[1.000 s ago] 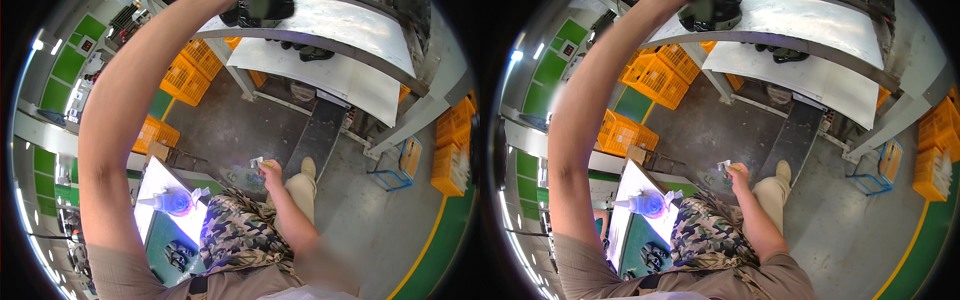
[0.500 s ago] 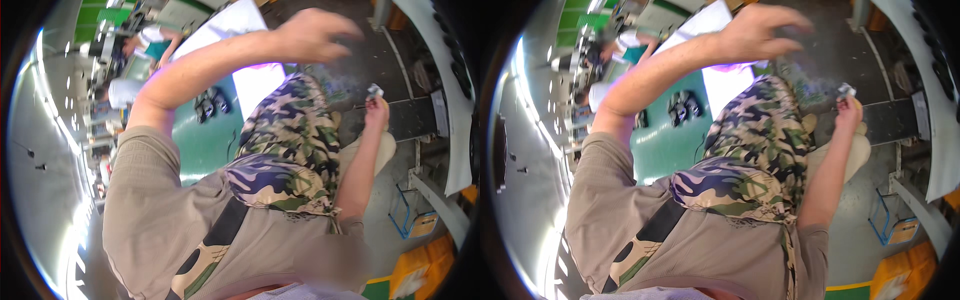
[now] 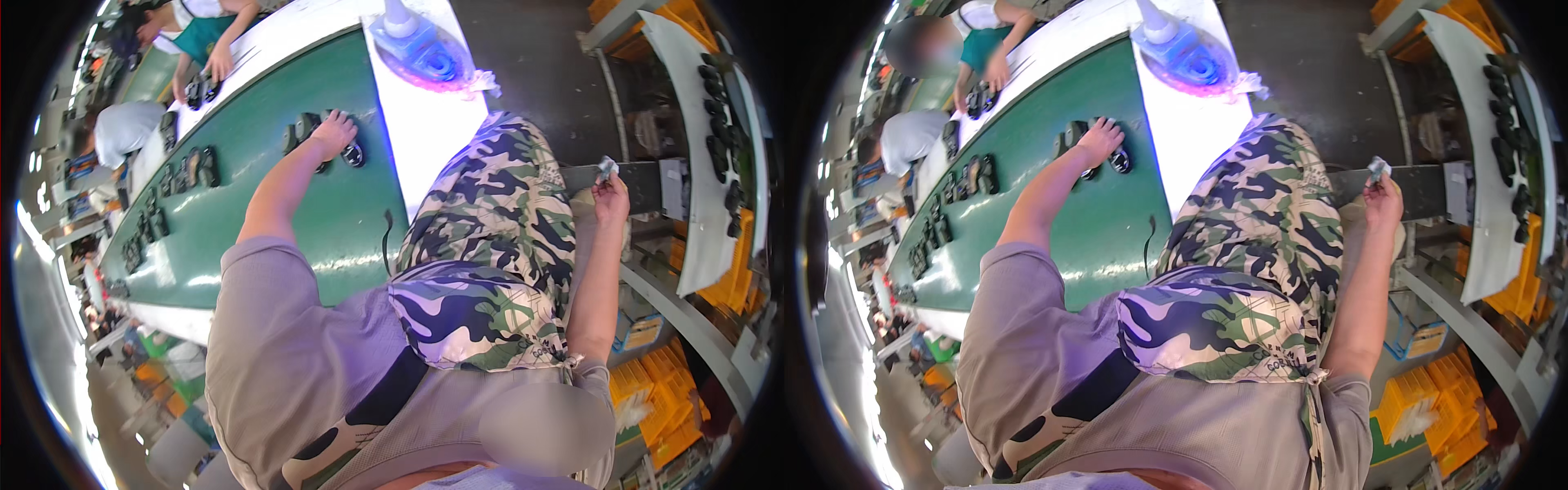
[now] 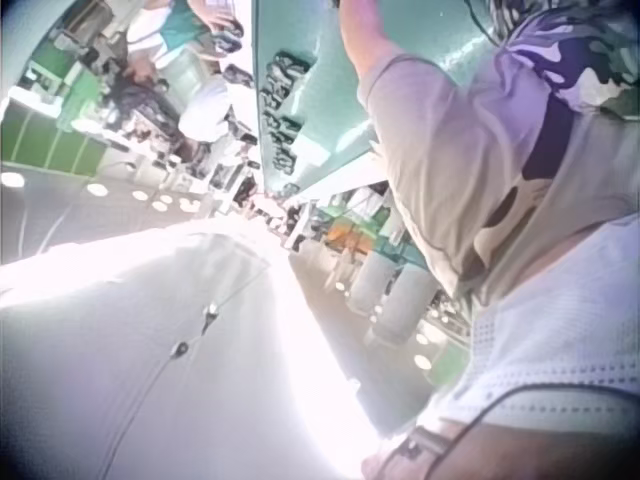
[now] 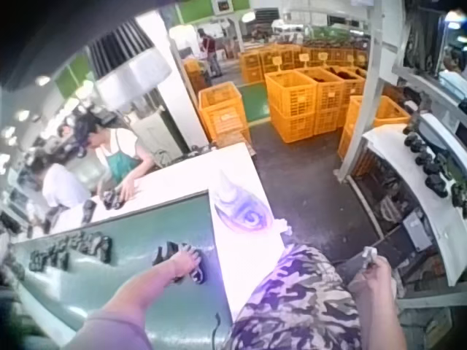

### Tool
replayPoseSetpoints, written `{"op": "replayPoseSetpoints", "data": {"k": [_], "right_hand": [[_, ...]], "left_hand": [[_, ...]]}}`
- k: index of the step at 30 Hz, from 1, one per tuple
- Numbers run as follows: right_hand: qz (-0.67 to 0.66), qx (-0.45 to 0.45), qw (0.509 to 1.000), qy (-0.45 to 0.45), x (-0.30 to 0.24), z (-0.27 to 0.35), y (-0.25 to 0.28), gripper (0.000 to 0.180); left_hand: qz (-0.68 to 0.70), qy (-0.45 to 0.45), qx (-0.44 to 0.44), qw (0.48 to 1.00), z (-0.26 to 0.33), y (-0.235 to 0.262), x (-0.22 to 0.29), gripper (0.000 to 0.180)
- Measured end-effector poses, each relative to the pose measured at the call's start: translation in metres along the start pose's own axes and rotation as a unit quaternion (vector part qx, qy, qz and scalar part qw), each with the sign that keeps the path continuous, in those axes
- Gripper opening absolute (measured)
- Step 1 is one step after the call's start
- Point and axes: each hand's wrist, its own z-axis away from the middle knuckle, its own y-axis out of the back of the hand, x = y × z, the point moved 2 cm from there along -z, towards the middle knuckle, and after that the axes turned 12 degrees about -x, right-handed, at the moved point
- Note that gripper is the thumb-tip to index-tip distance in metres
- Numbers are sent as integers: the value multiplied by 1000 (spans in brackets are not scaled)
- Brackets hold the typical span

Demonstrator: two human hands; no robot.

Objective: Applying a cleaning or finishing agent to the soles of shoes on an assembly line.

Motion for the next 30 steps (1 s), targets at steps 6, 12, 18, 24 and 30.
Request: {"op": "replayPoseSetpoints", "data": {"k": [6, 12, 18, 24, 30], "right_hand": [[6, 22, 999, 31, -41, 1, -72, 13], [133, -51, 990, 19, -25, -24, -165, 13], [222, -218, 950, 33, 8, -20, -285, 16], [338, -314, 875, 150, 10, 16, -354, 22], [342, -270, 888, 149, -4, 30, -355, 20]], "left_hand": [[144, 7, -76, 987, -20, -4, -38, 31], [708, 188, 185, 655, 24, 57, -42, 39], [715, -18, 422, 557, 49, 152, 32, 62], [382, -45, 525, 759, 74, 238, 68, 50], [304, -83, 539, 781, 76, 271, 75, 46]]}}
